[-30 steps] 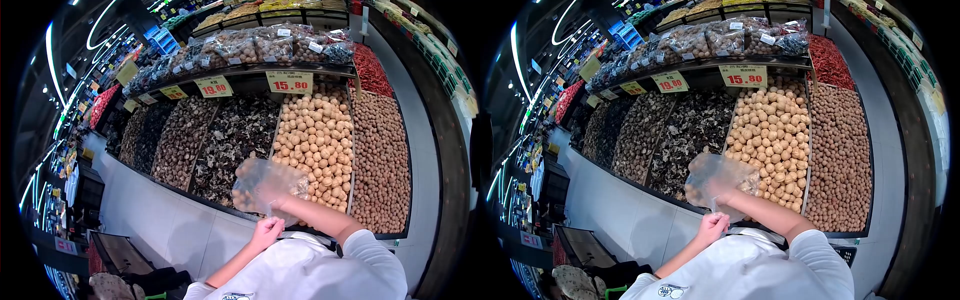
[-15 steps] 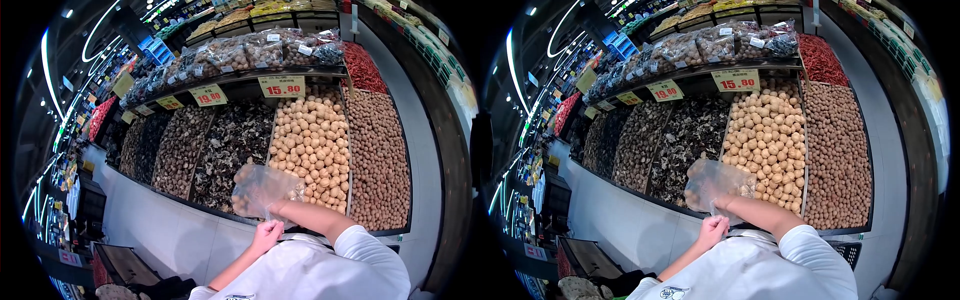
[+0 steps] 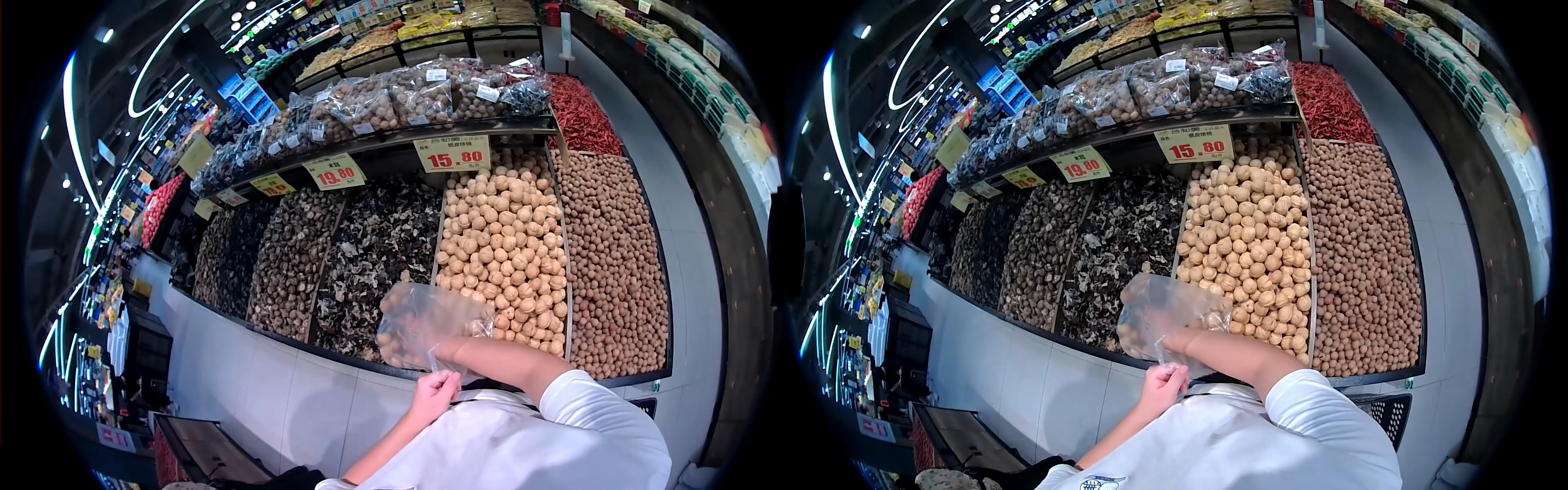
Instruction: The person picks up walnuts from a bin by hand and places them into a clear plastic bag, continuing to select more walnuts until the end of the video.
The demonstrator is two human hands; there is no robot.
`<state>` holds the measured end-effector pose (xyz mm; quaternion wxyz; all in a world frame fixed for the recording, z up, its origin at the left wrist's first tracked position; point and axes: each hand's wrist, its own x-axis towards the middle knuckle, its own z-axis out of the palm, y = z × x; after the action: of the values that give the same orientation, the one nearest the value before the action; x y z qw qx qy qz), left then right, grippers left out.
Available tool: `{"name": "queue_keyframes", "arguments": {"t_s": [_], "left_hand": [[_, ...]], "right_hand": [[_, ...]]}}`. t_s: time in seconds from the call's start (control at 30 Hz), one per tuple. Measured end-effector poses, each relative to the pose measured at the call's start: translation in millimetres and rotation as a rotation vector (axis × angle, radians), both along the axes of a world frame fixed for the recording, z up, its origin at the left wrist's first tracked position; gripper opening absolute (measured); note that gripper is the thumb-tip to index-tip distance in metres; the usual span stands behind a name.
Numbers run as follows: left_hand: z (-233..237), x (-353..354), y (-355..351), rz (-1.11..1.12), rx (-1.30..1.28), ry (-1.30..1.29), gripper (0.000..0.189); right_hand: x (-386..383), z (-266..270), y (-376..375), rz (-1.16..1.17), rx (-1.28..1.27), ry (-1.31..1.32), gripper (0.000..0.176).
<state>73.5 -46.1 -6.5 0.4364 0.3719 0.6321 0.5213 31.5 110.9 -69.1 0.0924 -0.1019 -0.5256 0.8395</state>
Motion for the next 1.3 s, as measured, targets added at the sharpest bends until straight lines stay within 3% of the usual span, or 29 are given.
{"name": "queue_keyframes", "arguments": {"t_s": [0.47, 0.57, 0.63, 0.67, 0.73, 0.87, 0.93, 1.03, 1.13, 1.23, 1.3], "left_hand": [[-7.8, -17.0, -4.7, -0.006, 0.076, -0.063, 0.031], [-8.5, -22.0, -3.9, -0.023, 0.092, -0.085, 0.031], [-7.2, -25.1, -2.7, -0.033, 0.105, -0.114, 0.031], [-6.5, -26.2, -2.6, -0.029, 0.094, -0.111, 0.033], [-5.6, -27.9, -2.1, -0.038, 0.083, -0.121, 0.034], [-8.8, -31.3, 1.4, -0.064, 0.075, -0.155, 0.033], [-14.1, -34.5, 2.7, -0.101, 0.069, -0.16, 0.03], [-16.8, -35.8, 6.3, -0.127, 0.073, -0.177, 0.029], [-15.8, -36.9, 9.3, -0.145, 0.076, -0.209, 0.029], [-13.6, -38.4, 10.8, -0.164, 0.077, -0.227, 0.029], [-12.2, -39.9, 11.3, -0.176, 0.073, -0.234, 0.029]], "right_hand": [[1.3, -0.3, 28.1, -0.035, 0.618, -0.148, 0.023], [12.6, -1.9, 31.2, -0.05, 0.647, -0.195, 0.023], [31.3, -1.6, 29.9, -0.085, -0.105, -0.312, 0.026], [45.0, -1.3, 32.9, -0.097, -0.104, -0.32, 0.026], [87.3, 42.5, 31.9, -0.155, -0.343, -0.314, 0.031], [170.4, 69.2, 35.8, -0.257, -0.377, -0.28, 0.031], [209.4, 73.2, 37.3, -0.347, -0.349, -0.243, 0.032], [246.4, 73.1, 45.6, -0.7, -0.344, -0.335, 0.026], [261.3, 53.6, 66.6, -1.043, -0.181, -0.462, 0.024], [276.7, -12.4, 104.7, -1.178, 0.192, -0.529, 0.028], [270.6, -13.5, 115.3, -1.181, 0.263, -0.57, 0.03]]}}
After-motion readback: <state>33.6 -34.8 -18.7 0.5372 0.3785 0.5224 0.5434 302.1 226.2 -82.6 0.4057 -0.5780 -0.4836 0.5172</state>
